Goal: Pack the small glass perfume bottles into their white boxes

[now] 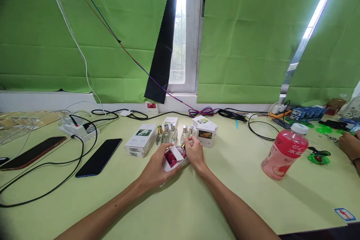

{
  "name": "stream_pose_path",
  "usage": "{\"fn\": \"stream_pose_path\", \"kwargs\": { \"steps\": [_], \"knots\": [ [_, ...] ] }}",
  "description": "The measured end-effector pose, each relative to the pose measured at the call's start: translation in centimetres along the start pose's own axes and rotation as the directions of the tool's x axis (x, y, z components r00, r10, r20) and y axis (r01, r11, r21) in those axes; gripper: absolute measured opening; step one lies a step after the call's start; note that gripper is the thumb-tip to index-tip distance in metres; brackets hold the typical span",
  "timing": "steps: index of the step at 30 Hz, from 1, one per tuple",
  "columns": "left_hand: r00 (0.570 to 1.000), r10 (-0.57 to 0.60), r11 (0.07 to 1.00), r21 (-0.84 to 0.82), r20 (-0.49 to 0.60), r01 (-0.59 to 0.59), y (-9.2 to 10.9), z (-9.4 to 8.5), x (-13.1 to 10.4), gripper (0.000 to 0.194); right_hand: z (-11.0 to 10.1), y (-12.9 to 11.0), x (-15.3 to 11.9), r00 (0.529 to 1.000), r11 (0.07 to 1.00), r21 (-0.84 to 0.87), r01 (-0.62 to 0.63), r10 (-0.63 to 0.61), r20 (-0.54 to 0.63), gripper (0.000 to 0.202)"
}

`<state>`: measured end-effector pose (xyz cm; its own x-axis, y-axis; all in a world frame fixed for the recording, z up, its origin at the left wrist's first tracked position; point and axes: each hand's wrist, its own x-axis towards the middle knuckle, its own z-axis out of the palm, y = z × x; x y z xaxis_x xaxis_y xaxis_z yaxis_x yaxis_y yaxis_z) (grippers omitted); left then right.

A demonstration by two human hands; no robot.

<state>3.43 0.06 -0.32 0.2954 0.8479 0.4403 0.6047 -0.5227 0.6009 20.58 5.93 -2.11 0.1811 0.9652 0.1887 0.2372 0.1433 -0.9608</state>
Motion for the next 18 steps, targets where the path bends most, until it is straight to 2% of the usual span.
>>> {"fn": "stream_pose_path", "kwargs": {
  "steps": [10,18],
  "knots": [
    [1.000,0.003,1.000,-0.015,0.006,-0.003,-0.14,0.07,-0.03,0.061,0.14,0.27,0.10,1.000,1.000,0.026,0.015,-0.015,0.011,0.032],
    [1.000,-0.010,1.000,0.000,-0.018,0.010,0.80,-0.10,0.03,0.054,0.06,0.20,0.07,0.999,0.997,0.076,0.012,-0.015,0.035,0.034]
  ]
}}
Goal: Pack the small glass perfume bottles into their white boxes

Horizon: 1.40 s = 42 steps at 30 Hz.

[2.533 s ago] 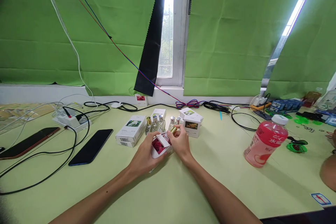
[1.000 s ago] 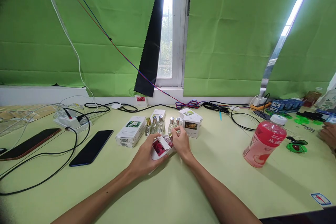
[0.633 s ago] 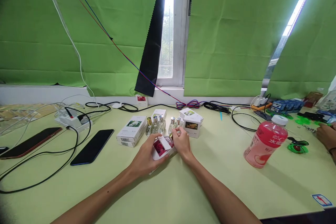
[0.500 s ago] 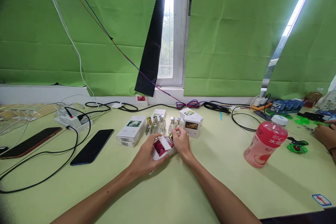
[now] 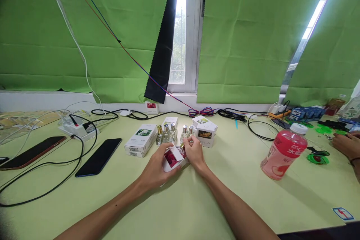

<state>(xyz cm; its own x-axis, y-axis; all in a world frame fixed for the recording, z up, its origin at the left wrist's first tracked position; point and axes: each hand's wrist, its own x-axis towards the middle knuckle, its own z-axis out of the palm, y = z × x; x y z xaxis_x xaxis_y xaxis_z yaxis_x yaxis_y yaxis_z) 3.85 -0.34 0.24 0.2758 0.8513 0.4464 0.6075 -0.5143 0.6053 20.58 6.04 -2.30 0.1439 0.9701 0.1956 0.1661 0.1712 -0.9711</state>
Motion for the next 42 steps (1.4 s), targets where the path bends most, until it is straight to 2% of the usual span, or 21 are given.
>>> {"fn": "stream_pose_path", "kwargs": {
  "steps": [7,15,23,31,42],
  "knots": [
    [0.999,-0.005,1.000,0.016,-0.047,0.006,0.12,0.23,0.02,0.049,0.04,-0.14,-0.17,1.000,1.000,0.009,0.009,-0.009,0.021,0.036],
    [0.998,-0.037,0.999,0.031,-0.042,0.038,0.02,0.38,0.09,0.052,0.17,0.14,-0.03,1.000,0.999,0.015,0.028,-0.028,0.003,0.043],
    [0.997,-0.021,1.000,0.016,-0.070,0.022,-0.46,0.63,0.00,0.053,0.28,0.09,-0.05,1.000,1.000,0.020,0.012,-0.013,0.025,0.041],
    [0.997,-0.027,0.999,0.035,-0.066,0.029,-0.21,0.42,0.06,0.056,0.27,0.08,-0.14,0.999,0.998,0.033,0.045,-0.046,0.027,0.037],
    [0.999,-0.006,1.000,0.028,-0.033,0.007,-0.27,0.31,0.11,0.054,0.37,-0.34,-0.40,0.998,0.999,0.040,0.014,-0.017,0.066,0.031]
  ]
}}
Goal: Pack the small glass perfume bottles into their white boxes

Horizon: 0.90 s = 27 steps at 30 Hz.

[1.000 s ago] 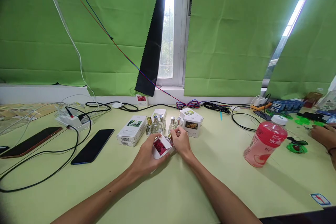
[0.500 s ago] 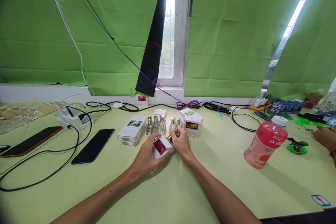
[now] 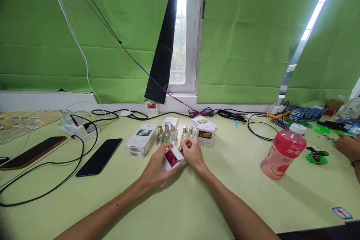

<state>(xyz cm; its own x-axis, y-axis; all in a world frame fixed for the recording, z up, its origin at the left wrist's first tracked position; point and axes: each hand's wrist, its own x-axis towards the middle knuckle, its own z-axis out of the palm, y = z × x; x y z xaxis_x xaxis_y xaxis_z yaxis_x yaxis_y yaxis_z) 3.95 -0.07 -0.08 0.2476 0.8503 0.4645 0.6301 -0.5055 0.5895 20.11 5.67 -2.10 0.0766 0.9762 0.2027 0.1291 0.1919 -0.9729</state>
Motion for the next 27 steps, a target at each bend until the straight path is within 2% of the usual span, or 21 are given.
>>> {"fn": "stream_pose_path", "kwargs": {
  "steps": [9,20,27],
  "knots": [
    [1.000,-0.006,1.000,0.017,-0.008,0.007,-0.13,0.03,-0.10,0.055,0.03,-0.42,-0.21,1.000,1.000,0.017,-0.016,0.016,-0.003,0.030],
    [0.999,-0.022,1.000,0.019,-0.028,0.022,-0.34,0.37,0.03,0.057,0.12,-0.42,-0.31,1.000,0.997,-0.077,-0.008,0.009,0.014,0.029],
    [0.998,0.009,1.000,0.025,-0.056,-0.007,-0.41,0.33,-0.09,0.055,0.28,-0.08,-0.28,0.999,0.998,-0.069,-0.009,0.012,0.039,0.030]
  ]
}}
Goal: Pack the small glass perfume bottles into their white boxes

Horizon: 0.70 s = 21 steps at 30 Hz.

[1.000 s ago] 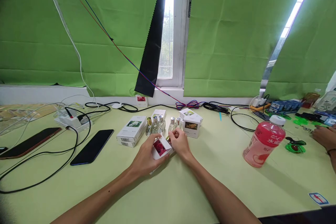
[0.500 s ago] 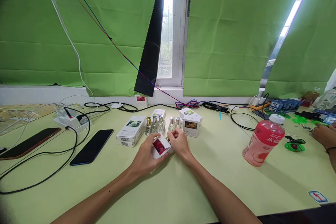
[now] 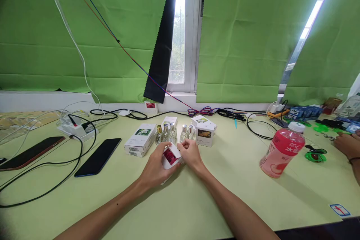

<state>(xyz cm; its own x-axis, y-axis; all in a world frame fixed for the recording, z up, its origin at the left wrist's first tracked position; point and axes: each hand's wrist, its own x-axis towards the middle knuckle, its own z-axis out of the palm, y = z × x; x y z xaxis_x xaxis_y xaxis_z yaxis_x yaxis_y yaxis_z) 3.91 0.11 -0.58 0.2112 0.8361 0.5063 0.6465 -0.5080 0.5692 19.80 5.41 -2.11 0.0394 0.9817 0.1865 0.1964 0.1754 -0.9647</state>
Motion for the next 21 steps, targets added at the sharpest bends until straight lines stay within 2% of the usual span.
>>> {"fn": "stream_pose_path", "kwargs": {
  "steps": [21],
  "knots": [
    [1.000,0.005,1.000,-0.025,0.026,-0.005,0.13,-0.07,0.06,0.051,0.06,0.72,0.58,0.997,0.999,0.036,0.028,-0.031,0.066,0.032]
  ]
}}
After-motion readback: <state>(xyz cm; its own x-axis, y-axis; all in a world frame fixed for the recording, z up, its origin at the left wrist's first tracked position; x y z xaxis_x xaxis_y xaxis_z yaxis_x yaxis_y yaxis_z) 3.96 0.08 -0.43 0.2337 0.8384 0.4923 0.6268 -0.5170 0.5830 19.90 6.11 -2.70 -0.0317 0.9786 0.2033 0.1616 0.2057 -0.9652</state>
